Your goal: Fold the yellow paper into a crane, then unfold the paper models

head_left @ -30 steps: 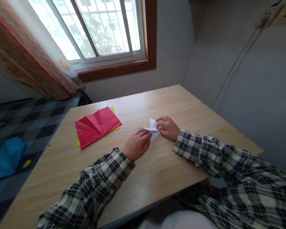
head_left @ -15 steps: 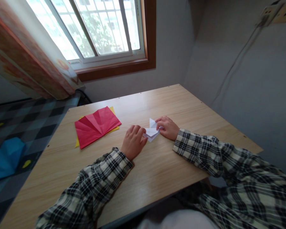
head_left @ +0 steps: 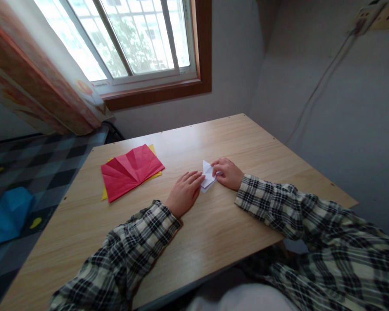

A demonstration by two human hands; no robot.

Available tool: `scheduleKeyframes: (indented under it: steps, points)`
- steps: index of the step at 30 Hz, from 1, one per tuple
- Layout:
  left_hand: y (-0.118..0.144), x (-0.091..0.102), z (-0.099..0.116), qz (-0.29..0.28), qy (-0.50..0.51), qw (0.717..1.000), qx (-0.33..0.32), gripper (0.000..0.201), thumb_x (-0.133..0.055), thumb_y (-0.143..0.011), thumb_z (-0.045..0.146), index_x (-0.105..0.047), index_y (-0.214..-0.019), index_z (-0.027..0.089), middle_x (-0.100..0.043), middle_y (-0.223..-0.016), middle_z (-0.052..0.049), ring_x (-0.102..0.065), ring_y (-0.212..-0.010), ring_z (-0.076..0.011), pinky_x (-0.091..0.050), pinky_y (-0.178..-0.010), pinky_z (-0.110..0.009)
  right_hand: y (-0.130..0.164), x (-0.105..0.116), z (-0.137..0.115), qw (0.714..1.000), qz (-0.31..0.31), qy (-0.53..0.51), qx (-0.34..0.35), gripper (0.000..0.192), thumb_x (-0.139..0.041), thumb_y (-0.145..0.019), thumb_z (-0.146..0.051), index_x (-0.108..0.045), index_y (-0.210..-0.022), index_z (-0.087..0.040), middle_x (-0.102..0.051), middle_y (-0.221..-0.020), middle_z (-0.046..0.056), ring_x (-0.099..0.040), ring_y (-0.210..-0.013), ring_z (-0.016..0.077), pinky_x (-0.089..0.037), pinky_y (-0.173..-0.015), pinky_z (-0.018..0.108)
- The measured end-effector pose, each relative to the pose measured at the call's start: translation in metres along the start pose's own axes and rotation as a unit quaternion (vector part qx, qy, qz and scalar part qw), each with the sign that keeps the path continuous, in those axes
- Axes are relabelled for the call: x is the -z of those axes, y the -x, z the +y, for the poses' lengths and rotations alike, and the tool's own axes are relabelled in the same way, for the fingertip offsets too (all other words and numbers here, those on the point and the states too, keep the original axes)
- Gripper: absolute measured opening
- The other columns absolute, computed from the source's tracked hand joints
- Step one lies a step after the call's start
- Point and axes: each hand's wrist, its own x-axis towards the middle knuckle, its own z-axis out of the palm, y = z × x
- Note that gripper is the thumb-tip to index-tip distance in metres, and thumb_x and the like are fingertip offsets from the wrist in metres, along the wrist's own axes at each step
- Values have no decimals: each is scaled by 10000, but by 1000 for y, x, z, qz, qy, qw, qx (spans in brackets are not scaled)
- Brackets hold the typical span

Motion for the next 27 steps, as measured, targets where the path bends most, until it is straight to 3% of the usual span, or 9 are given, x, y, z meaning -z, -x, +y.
scheduleKeyframes:
  steps: [21,27]
  points:
    - [-1,1,0,-26,16,999,10,325,-489,-964,187,-637,-1253,184,-649,-1322,-96,-579,-1235,-246,-406,-1114,-518,0,2,-2,1000,-18,7,0,203,-586,-723,-60,-701,-790,-212,-682,-1115,74,-580,-1072,242,-416,-995,419]
    - [-1,2,0,-8,16,1000,-8,305,-501,-956,181,-661,-1216,182,-676,-1277,-90,-585,-1217,-251,-451,-1088,-494,3,3,-8,1000,6,26,3,160,-602,-726,-101,-696,-779,-219,-663,-1183,74,-553,-1138,255,-385,-1024,446]
